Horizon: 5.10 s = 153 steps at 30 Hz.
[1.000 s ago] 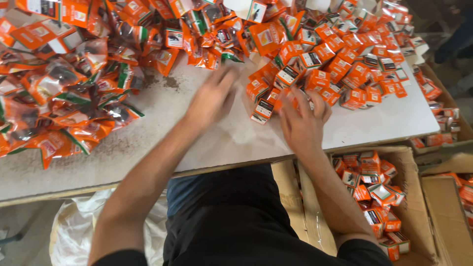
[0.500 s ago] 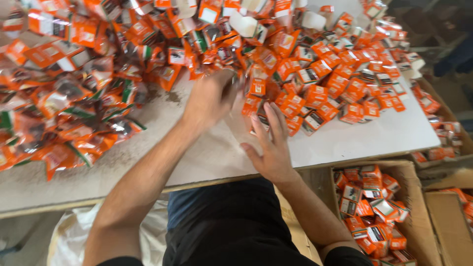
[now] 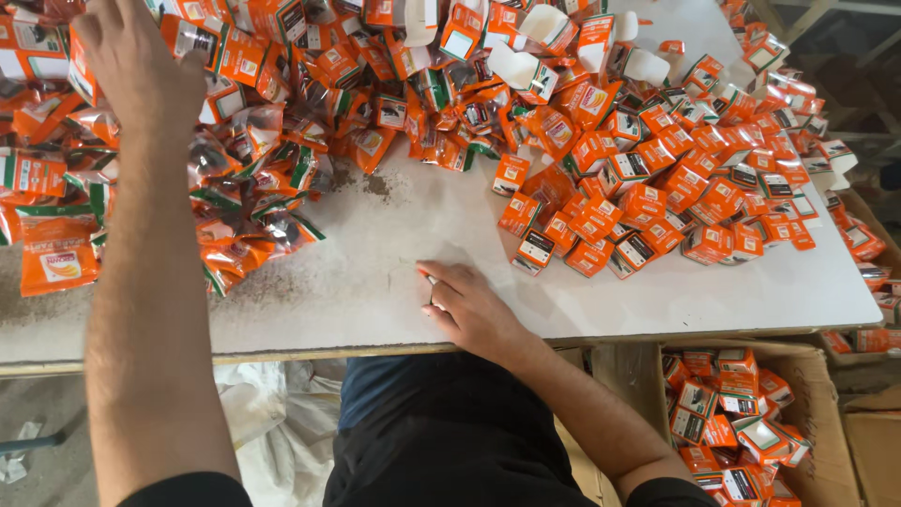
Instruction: The person picks up small orange product boxes from a large pile on the table, opens a white inner carton, places a packaged item inside, closes it, and tosses the finished box onto the pile. They repeat this packing cycle continuously, occasionally reaching across the pile to grab the next box.
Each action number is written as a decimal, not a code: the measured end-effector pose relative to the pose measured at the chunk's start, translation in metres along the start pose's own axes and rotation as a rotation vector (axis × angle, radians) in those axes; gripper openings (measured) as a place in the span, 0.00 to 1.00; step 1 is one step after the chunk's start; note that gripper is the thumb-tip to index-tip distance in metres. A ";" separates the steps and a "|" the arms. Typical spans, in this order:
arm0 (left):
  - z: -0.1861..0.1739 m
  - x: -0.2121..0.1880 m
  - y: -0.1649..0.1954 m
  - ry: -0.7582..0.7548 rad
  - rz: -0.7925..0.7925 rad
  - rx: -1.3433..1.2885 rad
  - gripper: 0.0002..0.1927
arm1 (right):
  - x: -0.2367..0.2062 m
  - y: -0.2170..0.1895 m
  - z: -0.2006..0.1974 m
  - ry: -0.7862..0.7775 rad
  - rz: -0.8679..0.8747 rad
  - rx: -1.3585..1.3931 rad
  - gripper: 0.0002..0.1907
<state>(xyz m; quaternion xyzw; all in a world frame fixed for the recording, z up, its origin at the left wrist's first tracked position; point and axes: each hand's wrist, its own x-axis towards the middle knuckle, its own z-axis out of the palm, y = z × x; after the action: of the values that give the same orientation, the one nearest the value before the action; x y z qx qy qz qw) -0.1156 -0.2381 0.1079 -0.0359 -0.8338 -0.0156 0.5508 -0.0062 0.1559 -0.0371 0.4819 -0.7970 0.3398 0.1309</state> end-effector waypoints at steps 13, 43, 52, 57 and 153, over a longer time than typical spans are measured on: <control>-0.096 -0.055 0.168 -0.504 0.700 -0.594 0.17 | -0.005 -0.004 -0.035 0.296 0.316 0.141 0.22; -0.111 -0.165 0.207 -0.459 0.267 -0.606 0.18 | 0.006 -0.012 -0.026 0.251 0.125 -0.129 0.09; -0.109 -0.174 0.218 -0.460 0.101 -0.585 0.19 | 0.001 -0.002 -0.015 0.237 0.460 0.205 0.06; -0.098 -0.187 0.241 -0.301 -0.094 -0.566 0.25 | -0.003 -0.004 -0.007 0.155 0.499 0.057 0.16; -0.084 -0.185 0.248 -0.270 -0.078 -0.738 0.23 | -0.003 0.000 -0.034 -0.041 0.105 -0.195 0.21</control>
<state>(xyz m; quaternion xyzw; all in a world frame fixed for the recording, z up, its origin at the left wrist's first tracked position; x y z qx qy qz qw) 0.0526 -0.0040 -0.0327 -0.2016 -0.8377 -0.3304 0.3854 -0.0086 0.1802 -0.0134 0.4312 -0.8529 0.2573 0.1429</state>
